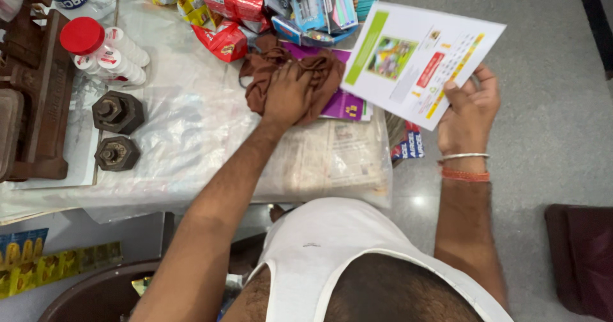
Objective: The person wipes the exterior of several plastic containers with red lids using a brown cloth. They handle each container individually, rotating it to clean all sides, then place it back on the table. The person also moves a packet of Marie biscuits and stacks several notepads on the table.
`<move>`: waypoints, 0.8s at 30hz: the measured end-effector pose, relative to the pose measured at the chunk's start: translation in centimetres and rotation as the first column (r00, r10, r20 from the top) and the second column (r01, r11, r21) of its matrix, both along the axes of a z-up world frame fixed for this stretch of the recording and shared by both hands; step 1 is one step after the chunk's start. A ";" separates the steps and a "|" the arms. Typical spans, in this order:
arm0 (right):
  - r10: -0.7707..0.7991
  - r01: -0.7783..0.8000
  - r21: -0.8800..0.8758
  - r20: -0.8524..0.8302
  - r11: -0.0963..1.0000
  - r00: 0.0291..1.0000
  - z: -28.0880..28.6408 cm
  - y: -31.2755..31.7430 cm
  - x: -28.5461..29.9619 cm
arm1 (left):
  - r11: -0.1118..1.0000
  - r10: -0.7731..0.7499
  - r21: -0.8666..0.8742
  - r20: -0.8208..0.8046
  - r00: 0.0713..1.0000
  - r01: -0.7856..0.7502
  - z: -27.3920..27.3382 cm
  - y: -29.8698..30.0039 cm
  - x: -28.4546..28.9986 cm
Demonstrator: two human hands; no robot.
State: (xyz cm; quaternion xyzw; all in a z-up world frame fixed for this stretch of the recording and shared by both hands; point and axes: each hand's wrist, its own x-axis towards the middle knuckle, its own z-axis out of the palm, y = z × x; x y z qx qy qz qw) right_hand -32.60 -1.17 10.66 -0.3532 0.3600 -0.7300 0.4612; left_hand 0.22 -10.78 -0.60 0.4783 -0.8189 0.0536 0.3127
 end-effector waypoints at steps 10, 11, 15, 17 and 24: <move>-0.258 0.115 -0.283 -0.548 0.952 0.796 2.4 4.1 5.2 | 0.997 0.074 0.030 -0.578 0.812 -0.069 6.4 4.4 -1.0; -0.298 0.178 -0.250 -0.606 0.952 0.737 2.5 4.6 6.2 | 0.996 0.093 0.075 -0.727 0.680 -0.057 7.5 5.3 -1.3; -0.326 -0.162 -0.477 -0.774 0.864 0.542 2.6 5.6 10.2 | 0.687 0.554 0.031 -0.668 -0.497 0.726 10.6 9.1 -1.0; -0.435 -0.325 -0.520 -0.849 0.790 0.300 3.3 5.7 11.2 | 0.612 0.498 -0.233 -0.629 -0.597 0.756 11.4 10.4 -1.0; 0.208 -0.629 -0.017 -0.937 0.777 0.282 5.2 3.6 13.4 | 0.788 0.317 0.218 -0.945 -0.076 0.576 10.9 11.9 -0.3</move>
